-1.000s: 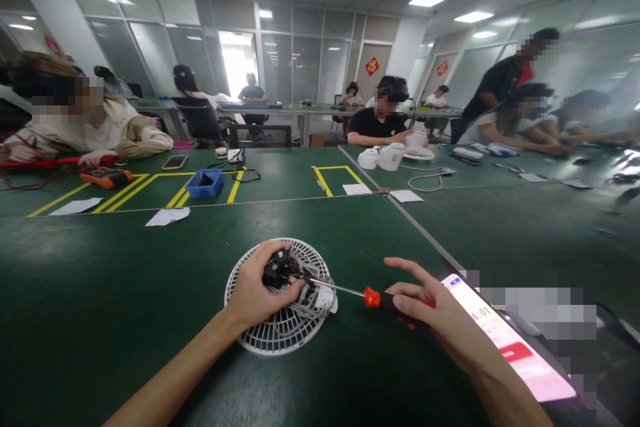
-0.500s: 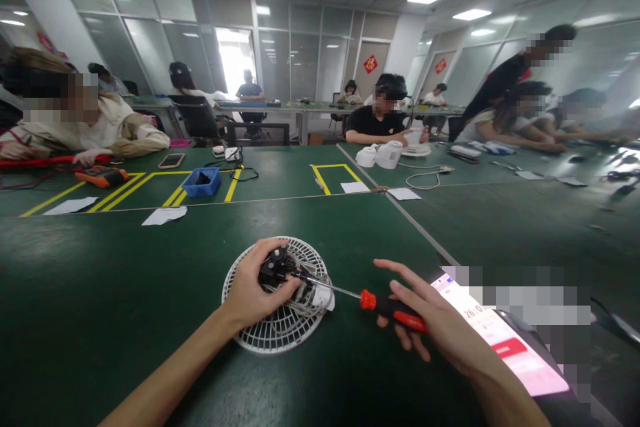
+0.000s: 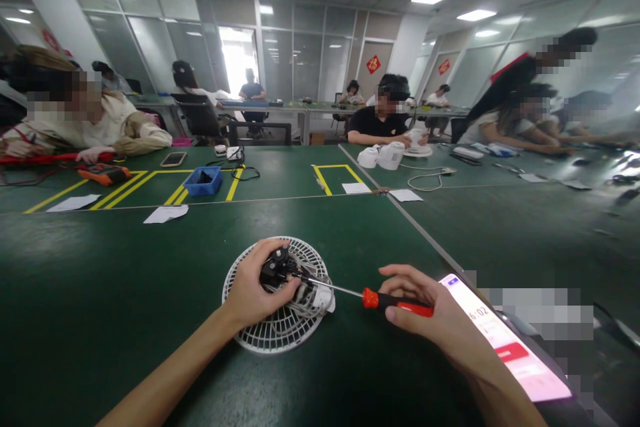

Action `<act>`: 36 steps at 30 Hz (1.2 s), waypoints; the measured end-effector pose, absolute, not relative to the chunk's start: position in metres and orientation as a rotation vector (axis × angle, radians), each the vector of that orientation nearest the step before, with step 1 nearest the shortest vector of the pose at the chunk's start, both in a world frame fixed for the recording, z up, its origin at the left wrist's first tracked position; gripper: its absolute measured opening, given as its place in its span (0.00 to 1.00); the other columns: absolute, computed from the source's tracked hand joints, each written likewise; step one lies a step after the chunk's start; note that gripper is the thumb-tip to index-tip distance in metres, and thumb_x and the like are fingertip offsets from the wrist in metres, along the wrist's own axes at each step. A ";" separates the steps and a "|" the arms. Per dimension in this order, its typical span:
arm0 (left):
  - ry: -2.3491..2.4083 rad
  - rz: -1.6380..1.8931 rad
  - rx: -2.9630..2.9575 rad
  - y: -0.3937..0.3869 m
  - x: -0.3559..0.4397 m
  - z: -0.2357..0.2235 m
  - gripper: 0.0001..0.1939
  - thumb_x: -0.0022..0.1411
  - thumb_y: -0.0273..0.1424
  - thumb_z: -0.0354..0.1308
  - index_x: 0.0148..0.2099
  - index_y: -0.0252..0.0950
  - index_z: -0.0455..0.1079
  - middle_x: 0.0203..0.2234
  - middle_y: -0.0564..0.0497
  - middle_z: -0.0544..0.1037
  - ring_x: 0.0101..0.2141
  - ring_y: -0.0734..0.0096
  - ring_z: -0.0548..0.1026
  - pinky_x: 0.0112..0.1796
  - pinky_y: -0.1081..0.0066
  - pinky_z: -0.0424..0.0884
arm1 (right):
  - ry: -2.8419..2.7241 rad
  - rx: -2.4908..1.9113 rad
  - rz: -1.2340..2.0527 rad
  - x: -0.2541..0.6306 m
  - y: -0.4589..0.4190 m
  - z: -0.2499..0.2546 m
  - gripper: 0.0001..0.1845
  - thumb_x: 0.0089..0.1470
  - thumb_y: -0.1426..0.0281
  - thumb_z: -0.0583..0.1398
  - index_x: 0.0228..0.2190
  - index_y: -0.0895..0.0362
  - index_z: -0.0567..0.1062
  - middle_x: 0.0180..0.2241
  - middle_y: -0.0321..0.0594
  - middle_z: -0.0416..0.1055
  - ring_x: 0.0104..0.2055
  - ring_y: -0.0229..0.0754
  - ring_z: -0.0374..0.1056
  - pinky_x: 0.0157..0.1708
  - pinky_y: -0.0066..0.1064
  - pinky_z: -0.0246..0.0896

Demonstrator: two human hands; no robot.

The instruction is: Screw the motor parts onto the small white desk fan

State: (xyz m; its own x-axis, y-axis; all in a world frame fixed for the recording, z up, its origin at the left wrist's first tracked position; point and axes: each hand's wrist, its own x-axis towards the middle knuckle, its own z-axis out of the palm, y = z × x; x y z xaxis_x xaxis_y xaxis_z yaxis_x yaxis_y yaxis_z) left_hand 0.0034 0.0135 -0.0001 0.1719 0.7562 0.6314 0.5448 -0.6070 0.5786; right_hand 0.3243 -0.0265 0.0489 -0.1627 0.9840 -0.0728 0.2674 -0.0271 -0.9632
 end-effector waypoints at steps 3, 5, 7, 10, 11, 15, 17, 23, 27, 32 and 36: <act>1.260 1.417 2.223 0.014 0.005 0.000 0.26 0.56 0.33 0.66 0.57 0.40 0.67 0.50 0.45 0.76 0.50 0.58 0.76 0.54 0.55 0.74 | -1.544 -1.365 1.190 0.323 -0.026 0.049 0.27 0.40 0.64 0.75 0.44 0.53 0.78 0.39 0.41 0.79 0.43 0.51 0.75 0.48 0.42 0.69; 1.257 1.421 2.223 0.014 0.005 0.001 0.26 0.56 0.33 0.66 0.57 0.40 0.67 0.50 0.45 0.76 0.50 0.58 0.76 0.54 0.55 0.74 | -1.541 -1.381 1.174 0.321 -0.026 0.049 0.27 0.39 0.62 0.75 0.42 0.53 0.78 0.39 0.41 0.79 0.44 0.51 0.75 0.47 0.41 0.70; 1.256 1.424 2.222 0.014 0.005 0.001 0.26 0.56 0.33 0.66 0.57 0.40 0.67 0.50 0.45 0.76 0.50 0.57 0.76 0.54 0.54 0.74 | -1.526 -1.391 1.198 0.320 -0.026 0.047 0.27 0.42 0.57 0.74 0.43 0.53 0.78 0.39 0.42 0.79 0.43 0.51 0.75 0.40 0.38 0.72; 1.258 1.435 2.217 0.014 0.005 0.001 0.26 0.56 0.33 0.66 0.57 0.41 0.68 0.49 0.45 0.76 0.49 0.58 0.77 0.53 0.55 0.75 | -1.470 -1.431 1.366 0.316 -0.028 0.045 0.32 0.54 0.46 0.65 0.51 0.54 0.74 0.33 0.42 0.79 0.32 0.46 0.75 0.23 0.30 0.66; 1.258 1.438 2.214 0.014 0.005 0.001 0.26 0.56 0.33 0.66 0.56 0.41 0.68 0.49 0.45 0.76 0.49 0.58 0.77 0.53 0.55 0.75 | -1.445 -1.456 1.431 0.316 -0.028 0.045 0.33 0.57 0.45 0.61 0.54 0.54 0.72 0.30 0.41 0.78 0.27 0.43 0.73 0.18 0.27 0.62; 1.262 1.427 2.216 0.013 0.005 0.001 0.26 0.56 0.33 0.66 0.57 0.40 0.67 0.50 0.45 0.76 0.49 0.58 0.76 0.53 0.55 0.74 | -1.411 -1.506 1.497 0.315 -0.028 0.045 0.32 0.58 0.46 0.60 0.54 0.54 0.71 0.24 0.35 0.75 0.17 0.35 0.64 0.12 0.22 0.52; 1.265 1.423 2.218 0.013 0.005 0.001 0.26 0.56 0.33 0.66 0.57 0.40 0.67 0.50 0.45 0.76 0.50 0.58 0.76 0.54 0.55 0.74 | -1.441 -1.487 1.447 0.316 -0.027 0.046 0.32 0.56 0.46 0.62 0.53 0.55 0.72 0.24 0.35 0.74 0.17 0.35 0.63 0.13 0.22 0.52; 1.266 1.411 2.210 0.014 0.005 -0.001 0.26 0.56 0.34 0.66 0.57 0.41 0.67 0.50 0.45 0.76 0.50 0.57 0.76 0.54 0.54 0.74 | -1.484 -1.435 1.282 0.323 -0.025 0.048 0.31 0.46 0.51 0.71 0.47 0.54 0.76 0.29 0.37 0.74 0.27 0.41 0.70 0.19 0.26 0.60; 1.247 1.408 2.212 0.014 0.005 -0.001 0.27 0.56 0.34 0.67 0.57 0.41 0.66 0.50 0.45 0.75 0.50 0.57 0.76 0.55 0.55 0.73 | -1.504 -1.397 1.188 0.325 -0.024 0.047 0.27 0.41 0.58 0.75 0.43 0.53 0.79 0.38 0.40 0.77 0.41 0.49 0.75 0.41 0.37 0.72; 1.247 1.422 2.211 0.014 0.005 0.001 0.27 0.56 0.33 0.67 0.57 0.41 0.67 0.49 0.45 0.76 0.50 0.58 0.76 0.54 0.55 0.73 | -1.529 -1.372 1.266 0.323 -0.025 0.044 0.27 0.49 0.54 0.71 0.47 0.53 0.78 0.39 0.41 0.78 0.42 0.48 0.75 0.45 0.39 0.71; 1.245 1.421 2.211 0.014 0.005 0.000 0.27 0.56 0.34 0.67 0.57 0.41 0.67 0.49 0.46 0.76 0.50 0.58 0.76 0.54 0.56 0.73 | -1.443 -1.481 1.485 0.318 -0.025 0.044 0.32 0.60 0.44 0.57 0.52 0.55 0.75 0.31 0.41 0.78 0.23 0.39 0.70 0.21 0.29 0.64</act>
State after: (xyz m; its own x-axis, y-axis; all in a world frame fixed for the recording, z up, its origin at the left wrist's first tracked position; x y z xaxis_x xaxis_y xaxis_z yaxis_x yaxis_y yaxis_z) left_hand 0.0048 0.0140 0.0004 0.1675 0.7552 0.6338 0.5291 -0.6113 0.5886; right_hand 0.3183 -0.0252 0.0440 -0.2089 0.9301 -0.3021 0.2750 -0.2405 -0.9309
